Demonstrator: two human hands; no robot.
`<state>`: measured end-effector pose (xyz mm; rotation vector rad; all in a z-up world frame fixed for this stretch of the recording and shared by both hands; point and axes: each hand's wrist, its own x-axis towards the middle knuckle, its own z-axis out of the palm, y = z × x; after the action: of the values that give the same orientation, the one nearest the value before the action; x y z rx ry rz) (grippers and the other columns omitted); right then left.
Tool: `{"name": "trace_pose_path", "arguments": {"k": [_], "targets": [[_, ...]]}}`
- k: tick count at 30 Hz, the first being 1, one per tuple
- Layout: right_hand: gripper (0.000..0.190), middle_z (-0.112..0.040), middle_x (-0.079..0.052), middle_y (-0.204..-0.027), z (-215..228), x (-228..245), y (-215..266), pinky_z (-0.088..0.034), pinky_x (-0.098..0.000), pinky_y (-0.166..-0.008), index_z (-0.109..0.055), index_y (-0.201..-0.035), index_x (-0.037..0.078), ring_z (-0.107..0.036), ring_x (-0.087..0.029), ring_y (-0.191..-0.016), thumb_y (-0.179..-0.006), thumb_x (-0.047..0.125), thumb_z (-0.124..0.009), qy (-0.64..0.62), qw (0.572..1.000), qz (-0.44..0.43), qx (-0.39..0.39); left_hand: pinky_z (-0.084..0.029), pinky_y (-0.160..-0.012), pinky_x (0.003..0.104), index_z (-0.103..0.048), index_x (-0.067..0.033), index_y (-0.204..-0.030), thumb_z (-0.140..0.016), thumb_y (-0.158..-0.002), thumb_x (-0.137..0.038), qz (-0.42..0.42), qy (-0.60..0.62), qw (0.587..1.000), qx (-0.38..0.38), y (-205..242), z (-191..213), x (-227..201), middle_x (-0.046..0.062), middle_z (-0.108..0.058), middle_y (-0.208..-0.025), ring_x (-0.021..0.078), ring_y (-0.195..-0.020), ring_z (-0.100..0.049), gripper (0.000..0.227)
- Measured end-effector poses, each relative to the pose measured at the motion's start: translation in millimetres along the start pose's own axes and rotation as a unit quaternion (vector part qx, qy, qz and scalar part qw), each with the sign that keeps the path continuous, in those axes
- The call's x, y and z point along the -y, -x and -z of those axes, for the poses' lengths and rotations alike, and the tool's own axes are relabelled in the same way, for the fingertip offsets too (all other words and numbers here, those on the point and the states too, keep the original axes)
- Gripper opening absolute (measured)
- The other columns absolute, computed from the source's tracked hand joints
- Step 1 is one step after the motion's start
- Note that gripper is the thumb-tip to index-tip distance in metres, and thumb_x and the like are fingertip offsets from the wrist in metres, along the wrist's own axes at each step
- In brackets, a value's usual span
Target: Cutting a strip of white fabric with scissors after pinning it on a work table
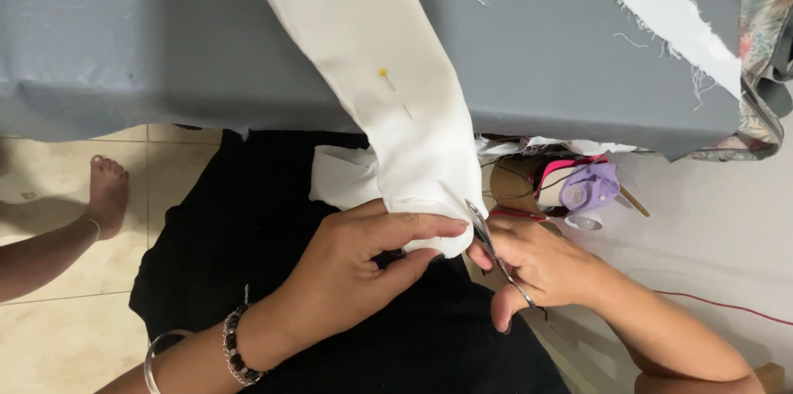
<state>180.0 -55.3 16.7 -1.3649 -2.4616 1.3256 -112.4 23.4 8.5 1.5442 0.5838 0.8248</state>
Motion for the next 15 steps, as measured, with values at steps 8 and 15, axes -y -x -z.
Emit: {"name": "trace_pose_path", "arguments": {"k": [8,15], "targets": [[0.072,-0.046,0.001,-0.075,2.2,6.1,-2.9,-0.043,-0.0321,-0.059,-0.045,-0.089,0.017,-0.049,-0.021,-0.065,-0.077,0.088,-0.039,0.018,1.000,0.001,-0.010,-0.056,-0.079,0.023,-0.073,-0.0190,-0.118,-0.068,-0.091,-0.003,-0.021,-0.002,1.000,0.006,3.9,1.0,-2.8,0.002,-0.076,-0.108,0.0119,-0.085,-0.072,0.032],[0.063,-0.047,0.000,-0.077,4.8,10.6,-5.7,-0.043,-0.0338,-0.064,-0.044,-0.086,0.016,-0.048,-0.023,-0.067,-0.086,0.079,-0.041,-0.001,0.999,0.037,-0.017,-0.053,-0.072,0.022,-0.075,-0.0235,-0.118,-0.070,-0.090,-0.009,0.007,-0.021,1.000,0.013,6.0,6.1,-5.7,-0.002,-0.078,-0.105,0.0083,-0.075,-0.068,0.032]]}}
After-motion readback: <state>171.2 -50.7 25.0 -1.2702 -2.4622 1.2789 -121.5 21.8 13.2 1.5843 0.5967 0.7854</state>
